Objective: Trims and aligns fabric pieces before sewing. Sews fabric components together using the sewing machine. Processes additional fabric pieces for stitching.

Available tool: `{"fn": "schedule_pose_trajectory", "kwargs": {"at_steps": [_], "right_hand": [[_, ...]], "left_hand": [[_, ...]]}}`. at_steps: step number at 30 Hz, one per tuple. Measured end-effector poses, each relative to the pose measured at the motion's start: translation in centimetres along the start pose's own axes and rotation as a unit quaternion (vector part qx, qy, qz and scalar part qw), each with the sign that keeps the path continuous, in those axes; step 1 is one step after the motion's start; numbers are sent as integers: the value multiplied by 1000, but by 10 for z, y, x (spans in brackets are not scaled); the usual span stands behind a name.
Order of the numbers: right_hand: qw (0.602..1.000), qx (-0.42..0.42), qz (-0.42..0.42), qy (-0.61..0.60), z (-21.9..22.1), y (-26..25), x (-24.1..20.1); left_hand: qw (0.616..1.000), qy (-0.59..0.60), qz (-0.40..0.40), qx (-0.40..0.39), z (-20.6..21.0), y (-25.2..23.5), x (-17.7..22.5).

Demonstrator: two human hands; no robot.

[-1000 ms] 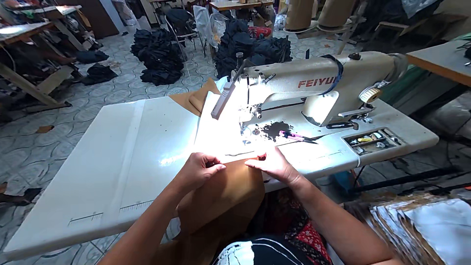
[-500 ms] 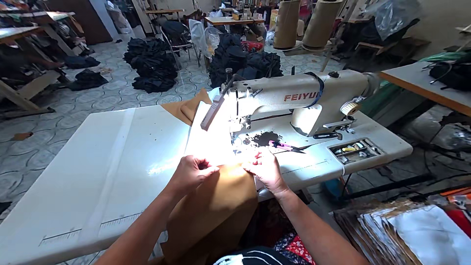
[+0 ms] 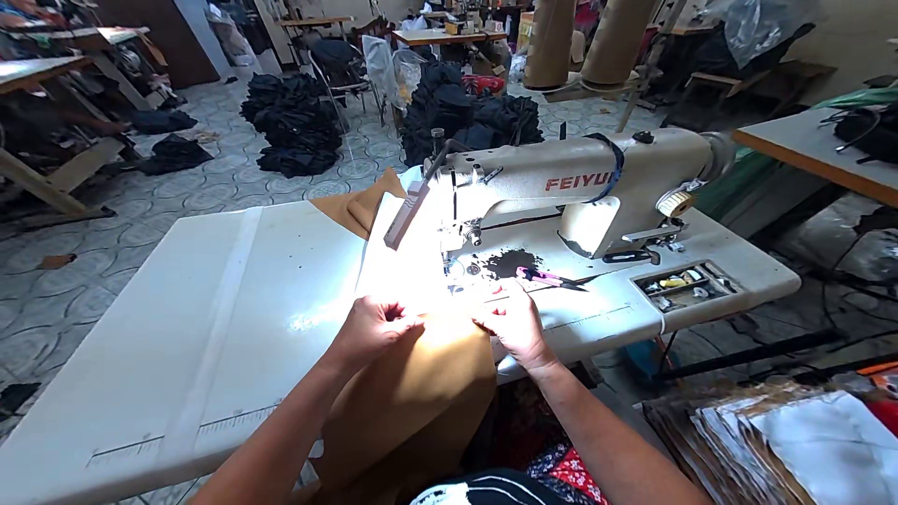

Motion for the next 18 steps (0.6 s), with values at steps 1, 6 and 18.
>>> {"fn": "schedule_pose_trajectory", "kwargs": {"at_steps": [1, 6, 18], "right_hand": [[1000, 2, 0, 2, 0, 0, 0], [1000, 4, 8, 4, 0, 1, 0], [1000, 0, -23, 1, -14, 93, 19]], "left_hand": [[1000, 4, -2, -2, 0, 0, -1], [999, 31, 7, -22, 4, 1, 0], [935, -233, 261, 49, 45, 112, 63]]}}
Point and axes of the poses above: each hand's wrist, its own y-axis away from the middle knuckle, its own z-axis out of the palm, x = y × z, the point moved 10 cm from there along -y, towards the middle knuckle, and after that the axes turned 7 degrees about z, right-handed, at the moved point
